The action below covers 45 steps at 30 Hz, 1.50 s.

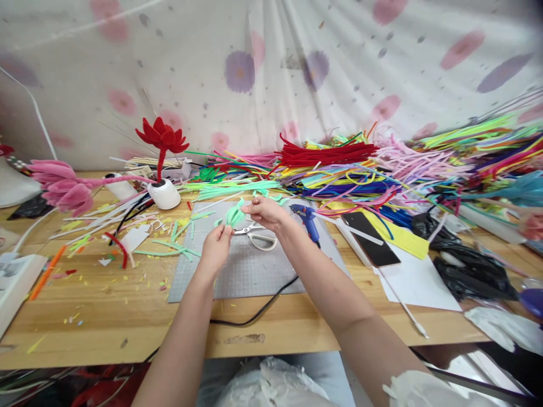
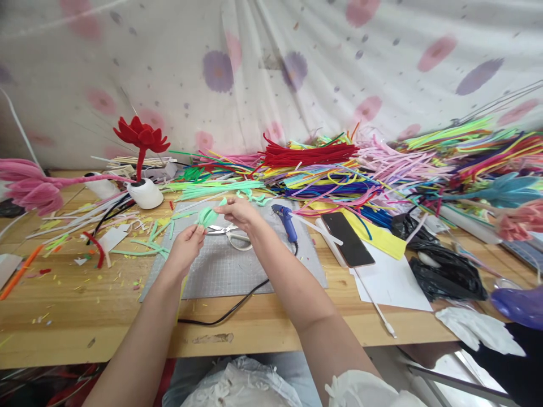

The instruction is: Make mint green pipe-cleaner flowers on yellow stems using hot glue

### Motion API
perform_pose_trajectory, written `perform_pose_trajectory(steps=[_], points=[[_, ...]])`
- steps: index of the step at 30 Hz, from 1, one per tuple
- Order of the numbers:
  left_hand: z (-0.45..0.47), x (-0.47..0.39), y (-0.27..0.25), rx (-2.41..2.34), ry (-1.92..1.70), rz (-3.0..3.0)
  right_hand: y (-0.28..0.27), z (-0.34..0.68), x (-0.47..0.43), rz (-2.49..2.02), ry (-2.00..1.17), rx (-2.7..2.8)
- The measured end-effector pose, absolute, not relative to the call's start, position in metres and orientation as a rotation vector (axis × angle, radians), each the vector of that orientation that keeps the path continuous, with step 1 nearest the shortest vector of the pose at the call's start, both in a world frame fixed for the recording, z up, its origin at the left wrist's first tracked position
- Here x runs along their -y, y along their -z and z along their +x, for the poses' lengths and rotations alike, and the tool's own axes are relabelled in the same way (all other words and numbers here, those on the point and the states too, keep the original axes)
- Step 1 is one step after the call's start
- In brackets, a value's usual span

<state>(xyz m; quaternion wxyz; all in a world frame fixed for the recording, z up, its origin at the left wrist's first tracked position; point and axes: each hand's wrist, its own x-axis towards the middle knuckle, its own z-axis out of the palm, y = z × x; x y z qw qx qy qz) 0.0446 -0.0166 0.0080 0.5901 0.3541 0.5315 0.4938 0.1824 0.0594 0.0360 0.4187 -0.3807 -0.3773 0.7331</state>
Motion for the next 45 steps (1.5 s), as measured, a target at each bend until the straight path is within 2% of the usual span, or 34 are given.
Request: perform_pose_trajectory(steps=[12, 31, 39, 45], points=[[0.047, 0.017, -0.02, -0.893, -0.998, 0.617, -0.037, 0.185, -0.054, -0.849, -1.479, 1.393], [0.055, 0.018, -0.023, -0.551, -1.017, 0.372, -0.028, 0.173, -0.051, -0.728, -1.576, 1.233], [0.076, 0.014, -0.023, -0.738, -1.138, 0.471, -0.016, 0.161, -0.046, -0.631, -1.534, 1.13], [0.089, 0.012, -0.013, -0.837, -1.283, 0.538, -0.018, 0.154, -0.04, -0.722, -1.497, 1.09]])
